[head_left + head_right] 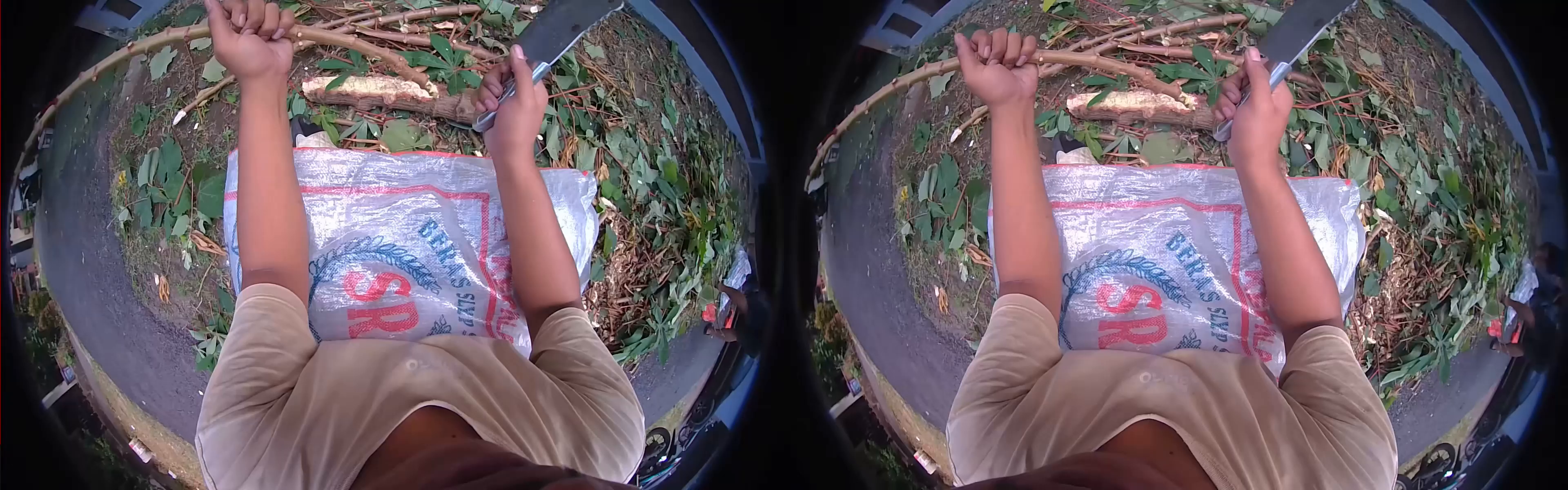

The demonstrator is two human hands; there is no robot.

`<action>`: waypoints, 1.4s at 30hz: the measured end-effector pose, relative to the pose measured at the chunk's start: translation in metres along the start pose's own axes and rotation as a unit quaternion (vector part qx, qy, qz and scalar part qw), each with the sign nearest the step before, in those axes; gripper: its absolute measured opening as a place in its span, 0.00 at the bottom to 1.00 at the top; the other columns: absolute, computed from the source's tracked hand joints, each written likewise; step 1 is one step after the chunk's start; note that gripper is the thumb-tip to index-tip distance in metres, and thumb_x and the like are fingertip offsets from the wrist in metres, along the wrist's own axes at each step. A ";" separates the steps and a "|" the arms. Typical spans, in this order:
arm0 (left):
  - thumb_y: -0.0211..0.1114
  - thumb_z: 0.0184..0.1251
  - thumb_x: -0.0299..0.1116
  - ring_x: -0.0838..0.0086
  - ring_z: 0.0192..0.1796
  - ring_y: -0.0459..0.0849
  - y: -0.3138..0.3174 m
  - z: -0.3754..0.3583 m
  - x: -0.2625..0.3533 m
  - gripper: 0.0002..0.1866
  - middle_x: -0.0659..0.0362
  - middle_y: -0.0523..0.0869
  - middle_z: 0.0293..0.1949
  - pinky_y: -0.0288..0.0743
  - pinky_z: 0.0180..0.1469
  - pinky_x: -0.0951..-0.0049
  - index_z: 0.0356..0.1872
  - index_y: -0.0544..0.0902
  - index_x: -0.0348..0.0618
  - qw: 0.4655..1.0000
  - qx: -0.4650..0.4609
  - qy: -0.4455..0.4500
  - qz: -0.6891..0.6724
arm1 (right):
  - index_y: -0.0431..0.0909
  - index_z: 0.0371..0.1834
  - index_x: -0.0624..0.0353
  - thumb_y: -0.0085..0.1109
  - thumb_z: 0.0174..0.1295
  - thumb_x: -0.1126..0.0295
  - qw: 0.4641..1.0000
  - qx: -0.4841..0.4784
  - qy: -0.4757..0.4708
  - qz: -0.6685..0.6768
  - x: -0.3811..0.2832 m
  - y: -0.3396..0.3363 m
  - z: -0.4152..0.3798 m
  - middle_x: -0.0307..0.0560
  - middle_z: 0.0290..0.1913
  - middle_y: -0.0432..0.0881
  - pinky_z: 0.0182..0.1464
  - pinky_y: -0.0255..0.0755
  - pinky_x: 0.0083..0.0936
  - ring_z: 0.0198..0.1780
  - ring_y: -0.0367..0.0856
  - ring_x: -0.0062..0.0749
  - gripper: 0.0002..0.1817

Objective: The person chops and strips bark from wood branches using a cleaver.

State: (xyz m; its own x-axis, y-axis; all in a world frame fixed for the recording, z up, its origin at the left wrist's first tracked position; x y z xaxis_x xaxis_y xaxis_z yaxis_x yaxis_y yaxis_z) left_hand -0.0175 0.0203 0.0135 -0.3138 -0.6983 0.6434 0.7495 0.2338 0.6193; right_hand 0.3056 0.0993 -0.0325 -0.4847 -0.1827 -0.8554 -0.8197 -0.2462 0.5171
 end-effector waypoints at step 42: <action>0.46 0.91 0.46 0.80 0.20 0.46 0.006 0.000 -0.015 0.24 0.67 0.55 0.19 0.48 0.26 0.72 0.27 0.62 0.51 0.997 0.080 0.012 0.016 | 0.69 0.38 0.53 0.59 0.80 0.62 0.997 -0.027 -0.052 0.053 0.017 0.017 0.009 0.30 0.21 0.65 0.19 0.53 0.19 0.18 0.61 0.14 0.13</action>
State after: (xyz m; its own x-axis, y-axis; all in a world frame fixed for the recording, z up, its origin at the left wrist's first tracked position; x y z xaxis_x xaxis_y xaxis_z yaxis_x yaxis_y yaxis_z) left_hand -0.0084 0.0322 0.0072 -0.2762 -0.7043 0.6539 0.6553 0.3597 0.6642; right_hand 0.2807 0.1009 -0.0384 -0.5997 -0.1121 -0.7924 -0.7454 -0.2821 0.6040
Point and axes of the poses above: each hand's wrist, its own z-axis towards the middle knuckle, its own y-axis out of the palm, x = y × z, the point moved 3 cm from there along z, towards the middle knuckle
